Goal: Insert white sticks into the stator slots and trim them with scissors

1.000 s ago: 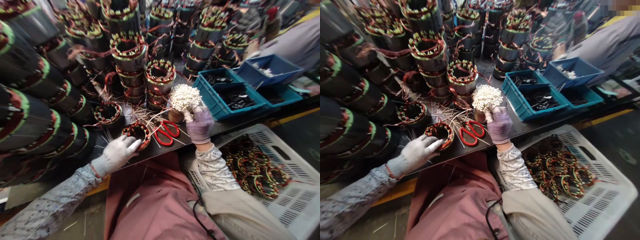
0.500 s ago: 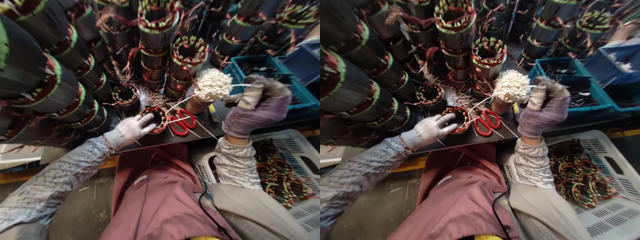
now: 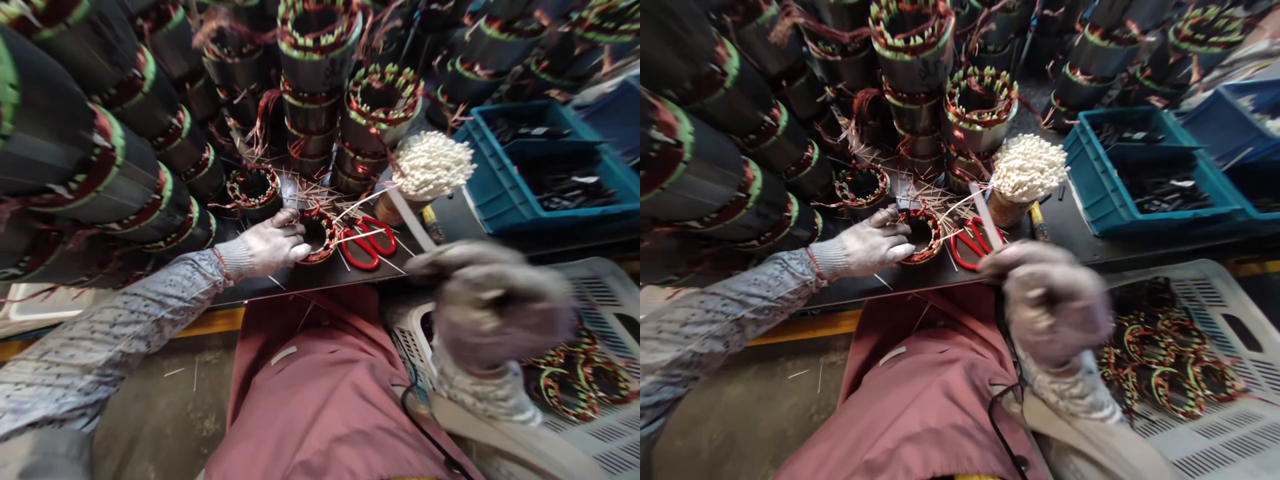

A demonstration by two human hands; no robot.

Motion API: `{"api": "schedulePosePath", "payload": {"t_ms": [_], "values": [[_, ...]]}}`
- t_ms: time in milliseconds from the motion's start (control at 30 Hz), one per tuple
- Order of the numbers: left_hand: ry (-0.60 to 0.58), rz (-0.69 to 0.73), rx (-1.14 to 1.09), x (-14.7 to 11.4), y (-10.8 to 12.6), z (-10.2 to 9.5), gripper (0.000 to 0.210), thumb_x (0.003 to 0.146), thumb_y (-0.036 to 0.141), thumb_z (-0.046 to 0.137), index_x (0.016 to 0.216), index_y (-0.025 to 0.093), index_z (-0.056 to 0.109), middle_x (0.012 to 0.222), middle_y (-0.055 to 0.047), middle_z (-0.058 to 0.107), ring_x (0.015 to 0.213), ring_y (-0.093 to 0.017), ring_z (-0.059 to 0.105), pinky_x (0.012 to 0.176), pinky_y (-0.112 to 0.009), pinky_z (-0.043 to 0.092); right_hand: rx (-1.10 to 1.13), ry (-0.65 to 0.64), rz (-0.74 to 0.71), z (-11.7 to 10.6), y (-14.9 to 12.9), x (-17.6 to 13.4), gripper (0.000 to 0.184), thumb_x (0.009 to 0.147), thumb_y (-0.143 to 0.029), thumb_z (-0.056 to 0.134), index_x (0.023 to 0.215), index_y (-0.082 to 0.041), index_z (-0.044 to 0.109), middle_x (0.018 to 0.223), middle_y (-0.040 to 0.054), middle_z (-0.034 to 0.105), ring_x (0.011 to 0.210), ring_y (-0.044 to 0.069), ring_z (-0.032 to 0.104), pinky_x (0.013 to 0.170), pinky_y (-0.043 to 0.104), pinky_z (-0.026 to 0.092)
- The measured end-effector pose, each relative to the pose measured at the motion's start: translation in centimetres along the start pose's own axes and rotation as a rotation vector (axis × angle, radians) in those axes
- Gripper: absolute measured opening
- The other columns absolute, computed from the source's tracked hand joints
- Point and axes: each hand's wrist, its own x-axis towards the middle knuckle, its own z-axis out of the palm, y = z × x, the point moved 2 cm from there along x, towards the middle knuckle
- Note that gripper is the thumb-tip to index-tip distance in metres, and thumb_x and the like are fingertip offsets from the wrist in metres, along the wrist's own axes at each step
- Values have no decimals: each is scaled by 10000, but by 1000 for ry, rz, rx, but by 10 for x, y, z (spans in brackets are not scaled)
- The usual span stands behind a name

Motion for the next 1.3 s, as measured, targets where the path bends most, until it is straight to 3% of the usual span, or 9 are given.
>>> {"api": "schedulePosePath", "payload": {"t_ms": [100, 267, 533, 867, 1033, 1133, 1200, 1300], "values": [[137, -86, -16, 5, 10, 6, 309, 818, 296, 613, 1114, 208, 613, 982, -74, 683, 1015, -229, 608, 1126, -523, 235, 91, -64, 12, 31, -3, -20, 95, 824, -312, 645, 883, -239, 657, 982, 69, 704, 1007, 254, 663, 760, 407, 588], [275, -210, -65, 7, 27, 14, 353, 810, 286, 621, 1145, 176, 606, 1037, -106, 682, 1062, -254, 596, 1101, -517, 259, 291, -123, -27, 59, 0, -46, 128, 861, -167, 582, 937, -257, 632, 994, 49, 719, 1043, 214, 658, 893, 419, 560], [275, -247, -98, 7, 29, 8, 337, 828, 280, 608, 1150, 182, 606, 1065, -105, 697, 1113, -263, 591, 1094, -540, 278, 244, -89, 11, 59, 3, -50, 143, 883, -126, 533, 948, -233, 603, 982, 53, 721, 1022, 168, 668, 882, 336, 571], [272, -268, -137, 8, 28, 9, 357, 820, 266, 604, 1173, 210, 606, 1103, -102, 688, 1117, -266, 594, 1133, -599, 178, 255, -67, 134, 56, -1, -49, 100, 885, -198, 541, 909, -223, 635, 952, 57, 735, 973, 185, 687, 853, 339, 583], [289, -294, -169, 8, 26, 8, 422, 822, 295, 613, 1226, 181, 573, 1150, -136, 662, 1103, -271, 605, 1138, -589, 170, 208, -3, 158, 74, 14, -29, 125, 879, -208, 540, 944, -226, 646, 971, 55, 732, 948, 177, 688, 833, 326, 579], [346, -311, -228, 5, 28, 10, 470, 847, 361, 587, 1269, 162, 528, 1207, -147, 637, 1144, -261, 588, 1149, -558, 162, 174, 86, 86, 90, 30, -12, 118, 863, -241, 547, 925, -226, 646, 930, 49, 730, 866, 165, 690, 798, 314, 578], [417, -401, -277, 3, 32, 13, 458, 867, 378, 559, 1268, 163, 514, 1241, -146, 622, 1159, -253, 582, 1146, -553, 170, 177, 109, 85, 96, 35, -5, 118, 857, -262, 557, 918, -226, 650, 899, 47, 728, 841, 166, 685, 794, 319, 576], [519, -554, -319, 0, 41, 20, 403, 879, 347, 540, 1242, 172, 517, 1232, -134, 632, 1158, -247, 586, 1126, -551, 218, 262, 94, 257, 94, 30, -6, 130, 849, -311, 584, 924, -223, 643, 949, 62, 716, 828, 170, 677, 768, 324, 578]]}}
